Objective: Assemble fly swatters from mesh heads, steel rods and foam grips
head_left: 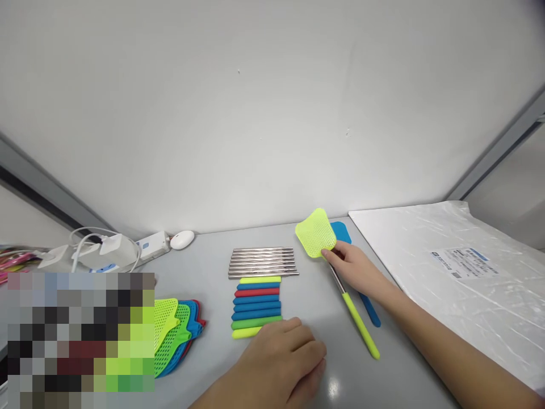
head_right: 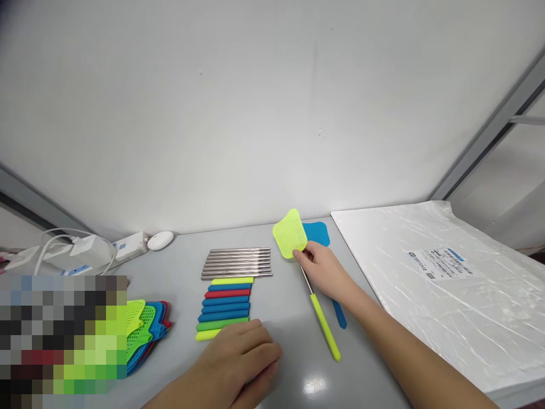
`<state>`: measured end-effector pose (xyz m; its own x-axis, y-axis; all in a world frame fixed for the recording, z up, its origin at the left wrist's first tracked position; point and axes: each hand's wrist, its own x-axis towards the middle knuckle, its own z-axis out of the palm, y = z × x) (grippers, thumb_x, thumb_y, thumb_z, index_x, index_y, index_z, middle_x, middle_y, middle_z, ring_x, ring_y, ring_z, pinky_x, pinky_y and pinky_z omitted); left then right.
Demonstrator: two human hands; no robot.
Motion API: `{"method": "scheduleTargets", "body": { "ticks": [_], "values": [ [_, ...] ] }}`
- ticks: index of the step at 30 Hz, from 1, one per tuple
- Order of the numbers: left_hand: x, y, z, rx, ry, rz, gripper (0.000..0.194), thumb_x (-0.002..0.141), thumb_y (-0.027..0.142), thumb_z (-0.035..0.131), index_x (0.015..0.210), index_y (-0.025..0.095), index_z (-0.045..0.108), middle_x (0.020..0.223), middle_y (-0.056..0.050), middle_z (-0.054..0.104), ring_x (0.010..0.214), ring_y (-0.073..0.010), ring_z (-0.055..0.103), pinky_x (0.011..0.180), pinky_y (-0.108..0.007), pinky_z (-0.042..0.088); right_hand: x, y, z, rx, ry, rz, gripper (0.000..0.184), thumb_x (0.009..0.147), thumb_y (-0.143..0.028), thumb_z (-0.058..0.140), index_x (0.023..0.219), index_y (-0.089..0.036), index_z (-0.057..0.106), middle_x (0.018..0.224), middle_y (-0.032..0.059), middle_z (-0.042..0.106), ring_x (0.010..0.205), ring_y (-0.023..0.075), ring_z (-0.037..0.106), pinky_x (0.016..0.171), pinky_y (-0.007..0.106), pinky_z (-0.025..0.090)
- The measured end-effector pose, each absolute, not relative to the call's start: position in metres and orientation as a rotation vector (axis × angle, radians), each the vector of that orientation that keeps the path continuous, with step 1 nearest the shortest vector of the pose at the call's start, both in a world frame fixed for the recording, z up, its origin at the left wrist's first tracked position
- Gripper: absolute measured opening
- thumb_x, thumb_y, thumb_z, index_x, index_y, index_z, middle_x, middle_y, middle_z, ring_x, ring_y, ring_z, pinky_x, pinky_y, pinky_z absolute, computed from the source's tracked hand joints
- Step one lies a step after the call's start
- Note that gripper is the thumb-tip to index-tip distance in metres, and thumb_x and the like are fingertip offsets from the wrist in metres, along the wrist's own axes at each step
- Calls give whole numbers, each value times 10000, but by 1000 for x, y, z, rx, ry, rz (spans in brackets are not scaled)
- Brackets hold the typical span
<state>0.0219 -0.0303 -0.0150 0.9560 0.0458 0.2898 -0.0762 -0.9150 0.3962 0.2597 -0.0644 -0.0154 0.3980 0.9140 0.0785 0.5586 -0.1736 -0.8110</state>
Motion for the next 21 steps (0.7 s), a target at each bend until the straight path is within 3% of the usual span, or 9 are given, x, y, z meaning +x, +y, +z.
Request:
{"method": "scheduleTargets", "body": {
  "ticks": [3, 6, 9, 12, 16, 21],
  "values": [
    [31, -36, -21, 2760, -59, 433, 163, 851, 167, 528, 986, 193, 616, 913, -74, 646, 757, -186, 545, 696, -319, 460, 264, -64, -17, -1967, -1340, 433, 274, 911, -430, 458, 813, -205, 579, 726, 4, 559, 670, 181, 499, 603, 300, 339],
    [44, -45, -26, 2802, 31, 368, 310, 856, 270, 568, 1164, 244, 592, 1211, -107, 582, 993, -267, 553, 841, -427, 476, 270, -65, -17, -2097, -1398, 346, 222, 913, -367, 449, 852, -203, 585, 820, 39, 609, 745, 198, 551, 641, 304, 355],
    [60, -52, -30, 2770, 186, 267, 473, 897, 429, 547, 1350, 315, 478, 1443, -119, 424, 1241, -352, 442, 963, -536, 427, 279, -68, -15, -2271, -1402, 267, 247, 926, -379, 428, 857, -197, 579, 851, 81, 639, 748, 219, 578, 629, 316, 347],
    [78, -56, -35, 2706, 347, 197, 584, 910, 590, 457, 1424, 318, 408, 1539, -129, 311, 1375, -401, 304, 1060, -632, 309, 288, -72, -15, -2462, -1381, 217, 258, 921, -400, 435, 930, -179, 568, 776, 99, 645, 678, 241, 590, 573, 316, 317],
    [98, -51, -36, 2673, 475, 143, 633, 909, 650, 387, 1417, 274, 427, 1564, -136, 277, 1438, -380, 216, 1136, -633, 190, 295, -75, -18, -2616, -1450, 211, 201, 893, -327, 471, 914, -162, 584, 788, 112, 663, 713, 250, 628, 563, 300, 315],
    [110, -43, -32, 2668, 486, 101, 675, 906, 664, 367, 1410, 219, 436, 1586, -161, 213, 1477, -317, 128, 1173, -569, 166, 297, -76, -15, -2682, -1540, 244, 262, 892, -304, 437, 753, -172, 615, 793, 112, 674, 762, 248, 650, 580, 293, 343]
  ]
}}
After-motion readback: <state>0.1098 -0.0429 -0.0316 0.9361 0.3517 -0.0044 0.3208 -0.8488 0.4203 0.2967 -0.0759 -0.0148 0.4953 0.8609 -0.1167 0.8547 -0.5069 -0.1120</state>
